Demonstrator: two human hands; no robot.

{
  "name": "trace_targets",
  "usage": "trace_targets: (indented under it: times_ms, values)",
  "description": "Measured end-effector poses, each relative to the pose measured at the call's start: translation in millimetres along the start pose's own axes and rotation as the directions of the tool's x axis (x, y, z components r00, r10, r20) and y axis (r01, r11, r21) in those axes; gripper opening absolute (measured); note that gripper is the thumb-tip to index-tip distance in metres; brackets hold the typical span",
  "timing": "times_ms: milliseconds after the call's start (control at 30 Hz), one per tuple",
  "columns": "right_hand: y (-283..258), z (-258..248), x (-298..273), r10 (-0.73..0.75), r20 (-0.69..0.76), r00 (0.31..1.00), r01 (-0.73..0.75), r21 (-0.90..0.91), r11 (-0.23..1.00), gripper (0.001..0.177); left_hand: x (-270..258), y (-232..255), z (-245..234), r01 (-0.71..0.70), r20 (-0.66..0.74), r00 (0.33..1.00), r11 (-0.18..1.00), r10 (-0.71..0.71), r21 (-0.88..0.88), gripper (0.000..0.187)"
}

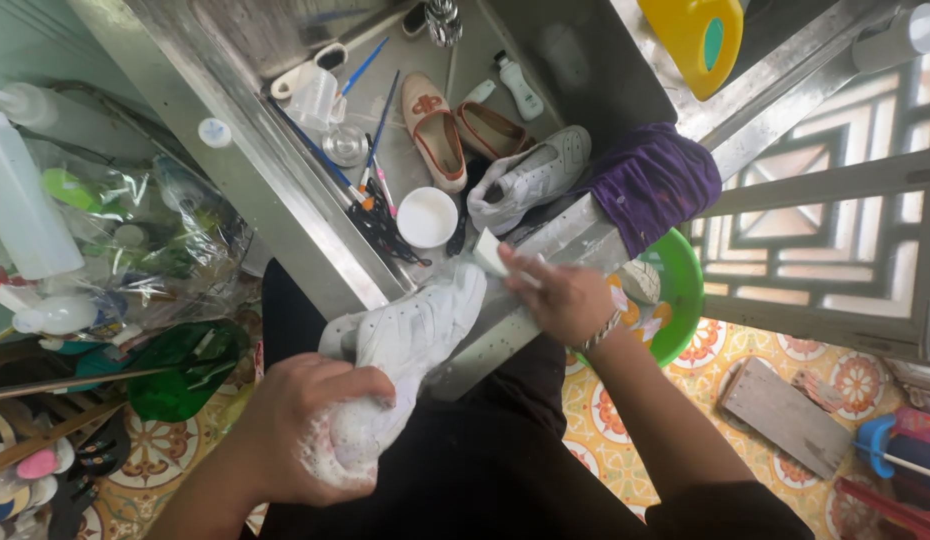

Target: Cleaning a pair of white sneakers in a utility sink using a brush and soap.

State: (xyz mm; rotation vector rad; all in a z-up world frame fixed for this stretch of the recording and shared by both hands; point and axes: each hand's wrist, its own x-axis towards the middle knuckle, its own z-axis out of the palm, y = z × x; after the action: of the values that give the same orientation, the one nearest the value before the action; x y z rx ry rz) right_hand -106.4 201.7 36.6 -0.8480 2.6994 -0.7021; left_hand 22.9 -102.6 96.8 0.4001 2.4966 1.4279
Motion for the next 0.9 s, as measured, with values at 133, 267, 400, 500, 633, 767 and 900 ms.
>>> trace_targets:
  times_ms: [133, 267, 400, 500, 633, 767, 900]
  values:
    - [-13, 2, -11, -0.124, -0.063, 0.99, 0.131, 0.11, 0.985, 0.045, 3, -1, -4, 0.054, 0.033, 0.998, 0.998, -0.056, 0.036, 0.054]
    - [12, 8, 2, -0.096, -0.092, 0.991, 0.106, 0.105, 0.989, 0.04, 3, -3, -4, 0.005, 0.017, 1.0, 1.0, -0.005, 0.004, 0.054]
    - [-15, 2, -5, -0.105, -0.06, 0.993, 0.111, 0.11, 0.988, 0.043, 5, -6, -6, 0.066, 0.018, 0.998, 0.997, -0.066, 0.04, 0.052]
    - [-10, 4, -3, -0.143, -0.071, 0.987, 0.153, 0.158, 0.975, 0.042, 1, -8, -5, 0.049, 0.022, 0.998, 0.998, -0.05, 0.038, 0.053]
    - [-6, 5, 4, 0.033, -0.042, 0.999, -0.032, 0.023, 0.999, 0.042, 1, -7, -2, 0.03, 0.003, 1.0, 0.999, -0.03, 0.039, 0.054]
    - [-15, 3, -6, -0.144, -0.069, 0.987, 0.153, 0.158, 0.976, 0.043, 1, -7, -7, 0.065, 0.01, 0.998, 0.996, -0.065, 0.067, 0.053]
    - [10, 8, -3, -0.027, -0.059, 0.998, 0.032, 0.09, 0.995, 0.039, 2, -8, -10, 0.02, 0.026, 0.999, 0.998, -0.021, 0.055, 0.057]
